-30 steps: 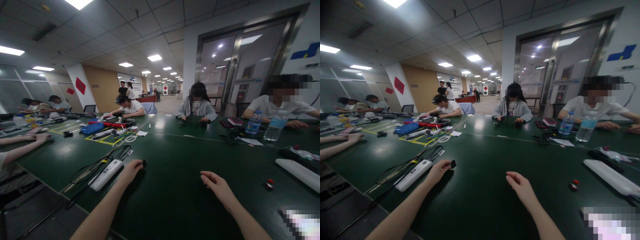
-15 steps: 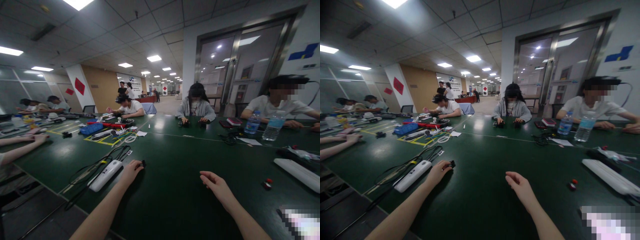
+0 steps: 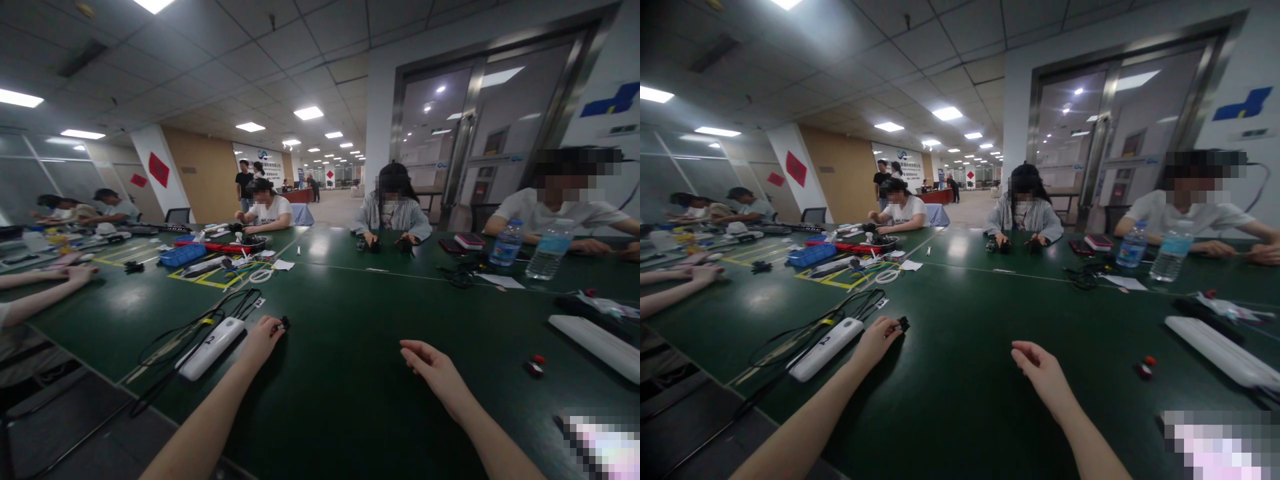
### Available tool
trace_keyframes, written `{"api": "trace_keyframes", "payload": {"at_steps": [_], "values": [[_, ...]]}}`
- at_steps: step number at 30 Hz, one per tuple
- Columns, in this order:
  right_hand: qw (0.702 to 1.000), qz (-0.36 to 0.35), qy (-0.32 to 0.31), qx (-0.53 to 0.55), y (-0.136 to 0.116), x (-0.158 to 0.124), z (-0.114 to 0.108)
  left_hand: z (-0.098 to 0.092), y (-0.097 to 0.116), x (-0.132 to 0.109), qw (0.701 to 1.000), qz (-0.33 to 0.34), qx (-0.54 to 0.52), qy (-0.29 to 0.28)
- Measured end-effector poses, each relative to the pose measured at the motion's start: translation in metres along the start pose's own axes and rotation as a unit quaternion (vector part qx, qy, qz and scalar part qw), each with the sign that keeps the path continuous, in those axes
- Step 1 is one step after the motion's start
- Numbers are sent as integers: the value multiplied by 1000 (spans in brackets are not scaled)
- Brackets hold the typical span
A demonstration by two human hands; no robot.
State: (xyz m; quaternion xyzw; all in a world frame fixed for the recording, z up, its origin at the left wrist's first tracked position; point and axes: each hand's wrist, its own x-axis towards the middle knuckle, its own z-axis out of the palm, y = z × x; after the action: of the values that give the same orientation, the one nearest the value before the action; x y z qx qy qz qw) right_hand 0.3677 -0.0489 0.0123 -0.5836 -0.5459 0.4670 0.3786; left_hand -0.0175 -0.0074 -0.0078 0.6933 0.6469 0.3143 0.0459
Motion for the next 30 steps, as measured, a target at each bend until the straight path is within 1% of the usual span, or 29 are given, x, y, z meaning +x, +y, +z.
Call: {"api": "trace_keyframes", "payload": {"at_steps": [3,9,12,15,19,23,28,30], "values": [[1000,4,2,4,1,1,0,-1,1,1,1000,-7,7,-5],[1000,6,-1,5,4,3,-1,-2,3,0,996,14,80,-26],[1000,9,0,0,2,2,-1,-2,4,0,995,7,96,-30],[1000,7,-3,-3,-2,-1,-1,-4,4,-1,996,6,83,-39],[1000,11,-2,-4,-3,-2,-1,-5,-1,-2,998,11,56,-34],[1000,12,-2,-6,0,0,-1,-5,-4,-2,998,-16,44,-39],[1000,13,0,-1,-1,0,-1,-5,-5,-2,999,-1,43,-23],[1000,17,4,-1,-1,0,-1,-6,-6,-2,999,-9,34,-17]]}}
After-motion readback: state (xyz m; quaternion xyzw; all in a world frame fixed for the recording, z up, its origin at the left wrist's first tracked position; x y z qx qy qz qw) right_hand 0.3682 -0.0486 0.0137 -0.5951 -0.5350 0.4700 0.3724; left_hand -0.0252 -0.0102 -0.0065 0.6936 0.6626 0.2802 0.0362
